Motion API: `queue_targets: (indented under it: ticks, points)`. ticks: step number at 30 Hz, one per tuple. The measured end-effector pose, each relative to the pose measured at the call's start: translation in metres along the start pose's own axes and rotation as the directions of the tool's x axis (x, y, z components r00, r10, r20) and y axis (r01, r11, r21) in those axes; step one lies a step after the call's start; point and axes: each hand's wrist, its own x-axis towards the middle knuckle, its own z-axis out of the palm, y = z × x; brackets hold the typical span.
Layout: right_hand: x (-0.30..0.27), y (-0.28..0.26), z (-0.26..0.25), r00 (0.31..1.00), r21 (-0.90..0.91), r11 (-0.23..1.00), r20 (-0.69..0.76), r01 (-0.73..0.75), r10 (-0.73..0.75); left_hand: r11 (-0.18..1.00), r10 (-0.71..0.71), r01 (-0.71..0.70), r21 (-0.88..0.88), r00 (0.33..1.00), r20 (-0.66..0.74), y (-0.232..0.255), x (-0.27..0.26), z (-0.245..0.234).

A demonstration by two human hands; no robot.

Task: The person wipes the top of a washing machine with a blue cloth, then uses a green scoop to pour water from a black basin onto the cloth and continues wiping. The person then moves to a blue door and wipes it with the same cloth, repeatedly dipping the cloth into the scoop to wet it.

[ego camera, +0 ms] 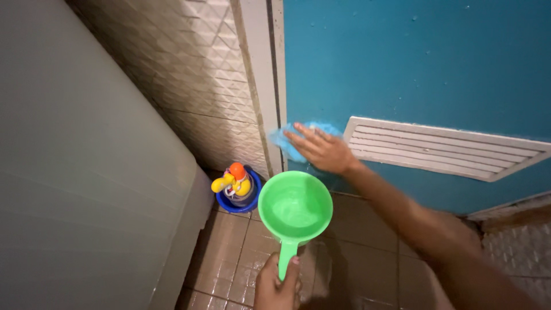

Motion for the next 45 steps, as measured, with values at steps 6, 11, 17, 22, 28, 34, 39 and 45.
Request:
queue_targets:
  ticks: [6,11,17,22,28,34,39,45]
  points:
    - [-0.04,-0.055,0.022,0.99,0.336,0.939,0.137,-0.076,0.031,0.99,0.034,-0.027,0.138,0.998,-0.05,-0.015,0.005,-0.018]
    - [-0.054,-0.085,0.022,0.969,0.252,0.967,0.244,-0.033,-0.031,0.985,0.095,-0.088,0.151,0.994,-0.045,-0.04,0.013,-0.03]
    - [-0.073,-0.117,0.025,0.947,0.282,0.942,0.308,-0.182,0.091,0.985,0.103,-0.094,0.145,0.993,-0.053,-0.059,0.014,-0.039]
    - [-0.084,-0.129,0.038,0.97,0.281,0.947,0.226,-0.157,0.094,0.96,0.13,-0.098,0.264,0.986,-0.107,-0.049,0.001,-0.038]
    - [-0.086,-0.126,0.038,0.964,0.343,0.935,0.266,-0.089,-0.006,0.956,0.086,-0.043,0.29,0.987,-0.138,-0.029,-0.012,-0.026]
    - [-0.069,-0.103,0.028,0.671,0.535,0.835,0.666,-0.126,-0.325,0.944,0.101,-0.04,0.329,0.98,-0.171,-0.02,-0.023,-0.014]
    - [-0.052,-0.06,0.011,0.956,-0.008,0.991,0.266,0.131,-0.124,0.964,0.049,0.011,0.265,0.974,-0.22,-0.016,-0.032,0.0]
    - [0.001,0.004,-0.006,0.997,-0.076,0.997,0.07,0.029,-0.024,0.977,0.082,-0.061,0.202,0.992,-0.095,-0.012,-0.026,0.002]
